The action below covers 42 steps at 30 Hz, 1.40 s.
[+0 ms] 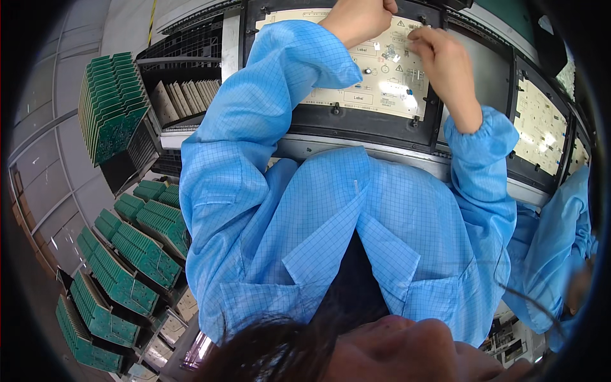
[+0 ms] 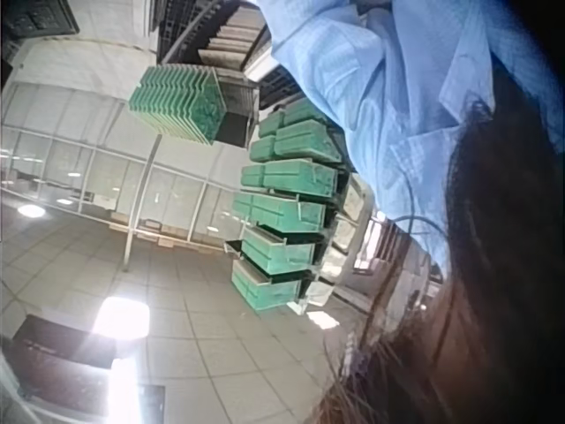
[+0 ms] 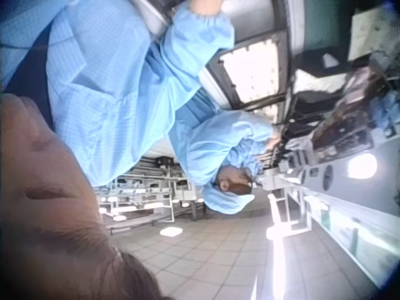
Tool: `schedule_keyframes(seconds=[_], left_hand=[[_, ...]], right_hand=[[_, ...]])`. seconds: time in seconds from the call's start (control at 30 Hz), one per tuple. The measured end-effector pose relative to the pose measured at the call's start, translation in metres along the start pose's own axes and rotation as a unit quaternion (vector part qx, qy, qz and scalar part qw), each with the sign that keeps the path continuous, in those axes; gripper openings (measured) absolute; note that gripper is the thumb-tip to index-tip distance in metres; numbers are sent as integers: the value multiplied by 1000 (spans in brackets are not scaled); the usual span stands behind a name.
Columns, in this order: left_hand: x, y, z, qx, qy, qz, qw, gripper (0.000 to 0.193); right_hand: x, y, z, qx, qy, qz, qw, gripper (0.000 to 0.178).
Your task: Manually placing electronic components onto circuit boards using a lighted inspection fixture.
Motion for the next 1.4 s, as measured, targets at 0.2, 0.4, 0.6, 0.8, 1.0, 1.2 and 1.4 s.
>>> schedule_keyframes(seconds=[0.2,0.4,0.6,0.8,1.0,1.2,1.4], left_hand=[[-33,9,12,-41,-146,24,988,15],[-42,12,5,-45,-153,47,986,16],[-38,13,1,-61,-141,67,986,16],[-53,15,2,-73,-122,40,989,13],[-74,17,-1,-85,13,66,994,11],[-28,-10,-5,-86,-42,55,994,13],[-38,-35,-10,-108,76,73,989,18]], right_hand=[[-5,-18,10,69,4,1,998,8],[1,-20,-17,-5,112,-25,993,8],[11,-18,-28,-103,169,-49,979,9],[6,-18,-43,-136,199,-62,969,13],[1,0,-71,-145,250,-39,957,18],[-3,15,-66,-142,200,19,969,22],[19,24,-23,-197,171,-27,965,22]])
Point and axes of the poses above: each hand's wrist, its own y-axis towards the middle knuckle, its own x-axis out of the back of the hand, z = x × y, the point moved 4 cm from there along y, towards the middle knuckle, and after that the axes turned 1 degree about y, right-handed, at the moved point
